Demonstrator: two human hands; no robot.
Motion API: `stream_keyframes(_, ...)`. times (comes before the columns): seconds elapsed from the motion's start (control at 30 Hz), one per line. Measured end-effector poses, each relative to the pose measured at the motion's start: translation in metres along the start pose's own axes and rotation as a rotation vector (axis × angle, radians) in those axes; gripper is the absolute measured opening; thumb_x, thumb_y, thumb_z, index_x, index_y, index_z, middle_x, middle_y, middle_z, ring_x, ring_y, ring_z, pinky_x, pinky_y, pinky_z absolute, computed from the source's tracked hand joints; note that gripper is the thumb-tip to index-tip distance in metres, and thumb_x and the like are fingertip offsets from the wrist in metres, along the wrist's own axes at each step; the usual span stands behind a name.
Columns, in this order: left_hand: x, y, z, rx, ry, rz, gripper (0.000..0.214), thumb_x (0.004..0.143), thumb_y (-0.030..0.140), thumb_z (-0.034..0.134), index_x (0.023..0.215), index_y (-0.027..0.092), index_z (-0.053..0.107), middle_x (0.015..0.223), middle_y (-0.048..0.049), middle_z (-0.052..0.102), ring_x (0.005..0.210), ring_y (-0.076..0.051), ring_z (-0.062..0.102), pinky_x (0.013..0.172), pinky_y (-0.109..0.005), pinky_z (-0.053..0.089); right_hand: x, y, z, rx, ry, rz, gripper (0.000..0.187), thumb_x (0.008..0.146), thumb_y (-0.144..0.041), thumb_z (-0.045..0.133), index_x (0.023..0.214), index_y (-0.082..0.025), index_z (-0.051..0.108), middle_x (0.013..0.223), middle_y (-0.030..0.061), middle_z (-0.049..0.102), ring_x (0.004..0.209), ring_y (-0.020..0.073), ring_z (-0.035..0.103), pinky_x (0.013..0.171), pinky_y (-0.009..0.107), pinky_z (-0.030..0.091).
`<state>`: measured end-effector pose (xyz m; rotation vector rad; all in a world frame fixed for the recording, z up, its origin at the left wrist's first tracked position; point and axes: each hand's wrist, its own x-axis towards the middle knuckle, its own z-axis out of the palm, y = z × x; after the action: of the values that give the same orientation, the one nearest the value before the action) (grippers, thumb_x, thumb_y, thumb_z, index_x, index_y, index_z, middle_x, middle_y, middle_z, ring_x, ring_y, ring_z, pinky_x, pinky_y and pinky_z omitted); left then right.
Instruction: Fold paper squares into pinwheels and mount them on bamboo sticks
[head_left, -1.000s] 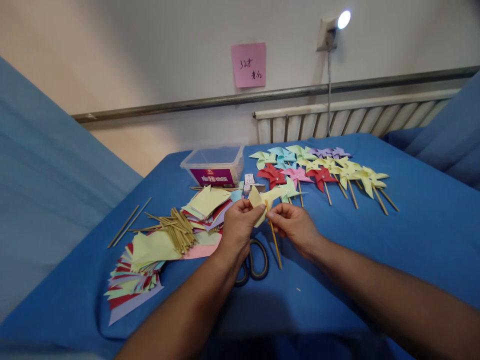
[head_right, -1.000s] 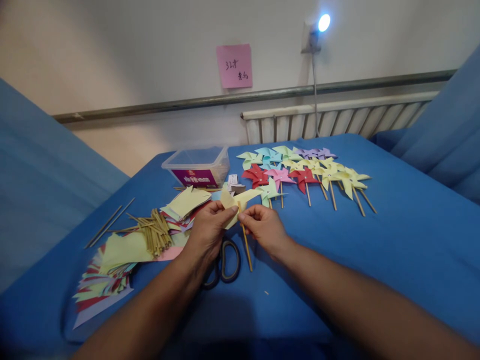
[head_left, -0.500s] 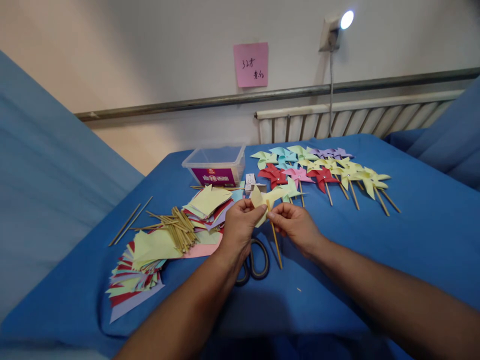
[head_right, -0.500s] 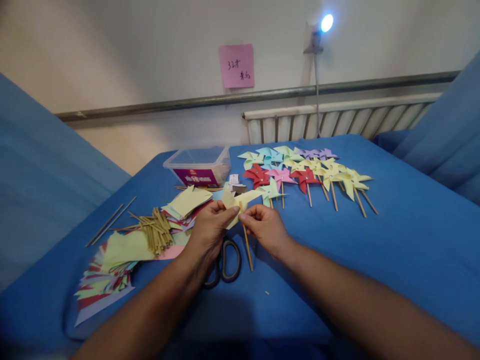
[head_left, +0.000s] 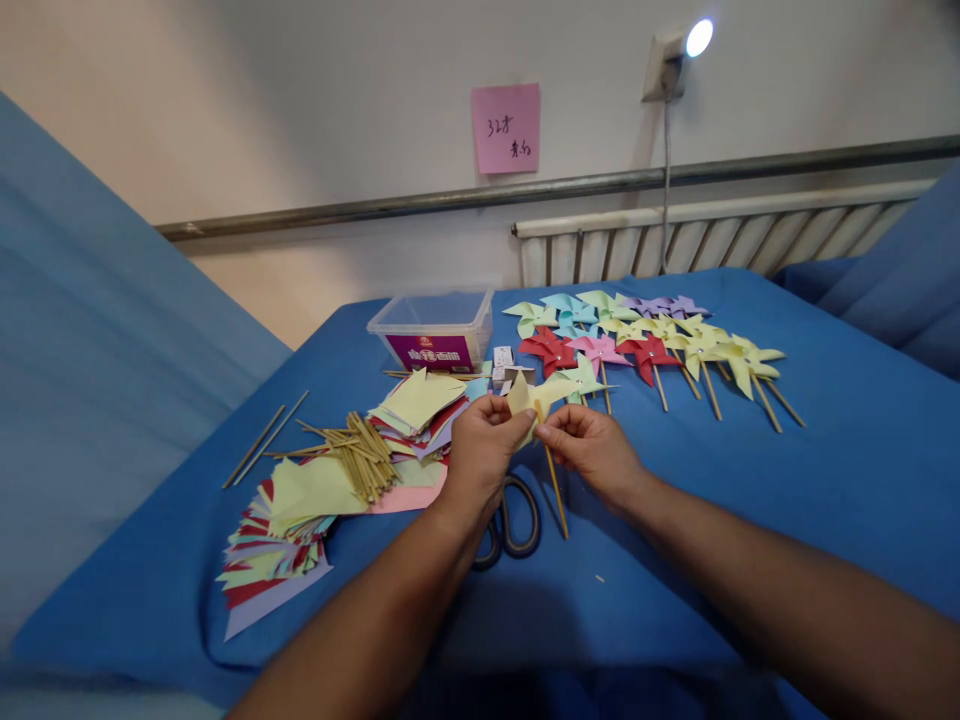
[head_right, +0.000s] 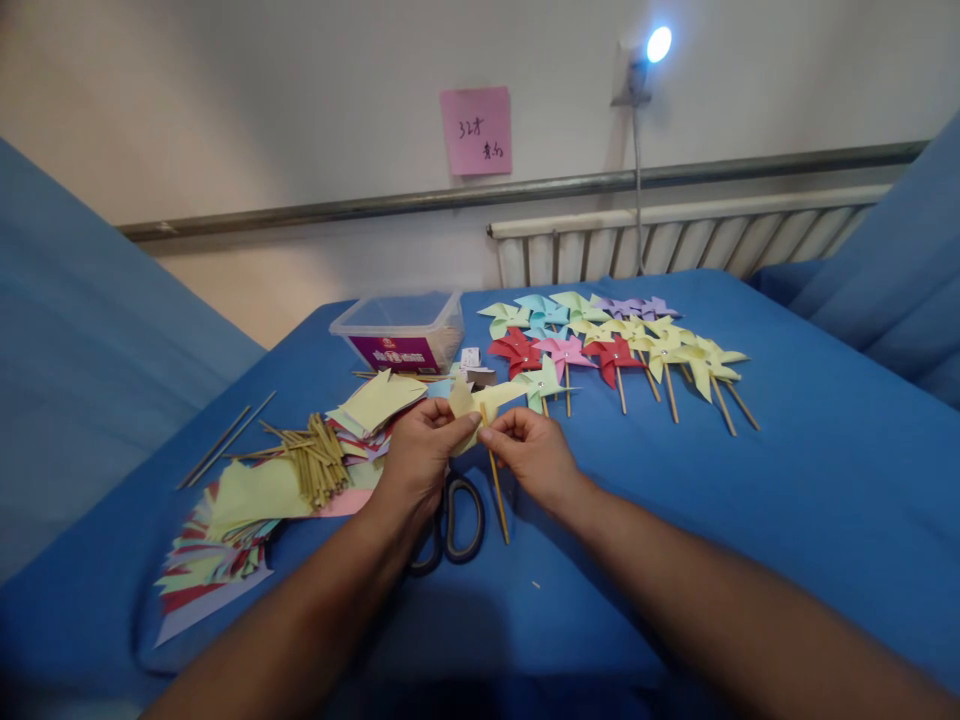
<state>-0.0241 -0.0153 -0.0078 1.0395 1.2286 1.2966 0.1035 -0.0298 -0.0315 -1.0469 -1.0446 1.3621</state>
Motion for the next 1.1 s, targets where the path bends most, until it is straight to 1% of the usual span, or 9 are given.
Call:
stream_keyframes(0.13, -0.0004, 0.0002, -0.0003, 0.045, 0.003, 0.048, 0.025, 0.057, 0.025, 0.079, 0.069, 0.015, 0.06, 0.064, 0.0005, 0.065, 0.057, -0.01, 0.056, 0.055, -0.021, 0.042, 0.0, -0.0004, 0.0006, -0.009, 0.007, -0.005, 0.041, 0.058, -0.052, 0.079, 0.063, -0.018, 0.057, 0.05, -0.0054, 0.051, 0.046, 0.0075, 0.042, 0.046, 0.023, 0.032)
stream_keyframes(0.43, 0.0029, -0.0015, -0.0019, 0.084, 0.004, 0.076, 0.025, 0.057, 0.026, 0.078, 0.069, 0.015, 0.06, 0.064, 0.001, 0.064, 0.056, -0.01, 0.056, 0.054, -0.021, 0.042, 0.0005, -0.0019, 0.001, -0.015, 0.007, -0.021, 0.04, 0.057, -0.051, 0.078, 0.061, -0.018, 0.056, 0.051, -0.0048, 0.052, 0.047, 0.0081, 0.041, 0.047, 0.023, 0.031)
stream_keyframes(0.73, 0.003, -0.0025, -0.0022, 0.119, 0.014, 0.086, 0.023, 0.057, 0.026, 0.077, 0.068, 0.016, 0.059, 0.064, 0.0014, 0.063, 0.056, -0.01, 0.054, 0.054, -0.021, 0.041, 0.0008, 0.0, -0.0003, -0.045, -0.014, -0.034, 0.036, 0.06, -0.048, 0.077, 0.061, -0.019, 0.055, 0.052, -0.0048, 0.052, 0.047, 0.0084, 0.042, 0.046, 0.023, 0.032)
stream_keyframes(1.1, 0.0003, 0.0024, -0.0004, 0.127, 0.024, 0.111, 0.022, 0.056, 0.025, 0.078, 0.065, 0.016, 0.06, 0.061, 0.0017, 0.062, 0.054, -0.01, 0.054, 0.053, -0.021, 0.041, 0.0005, 0.0011, 0.0006, -0.057, -0.007, -0.044, 0.034, 0.063, -0.048, 0.075, 0.061, -0.02, 0.056, 0.052, -0.0048, 0.051, 0.047, 0.0085, 0.043, 0.045, 0.023, 0.034)
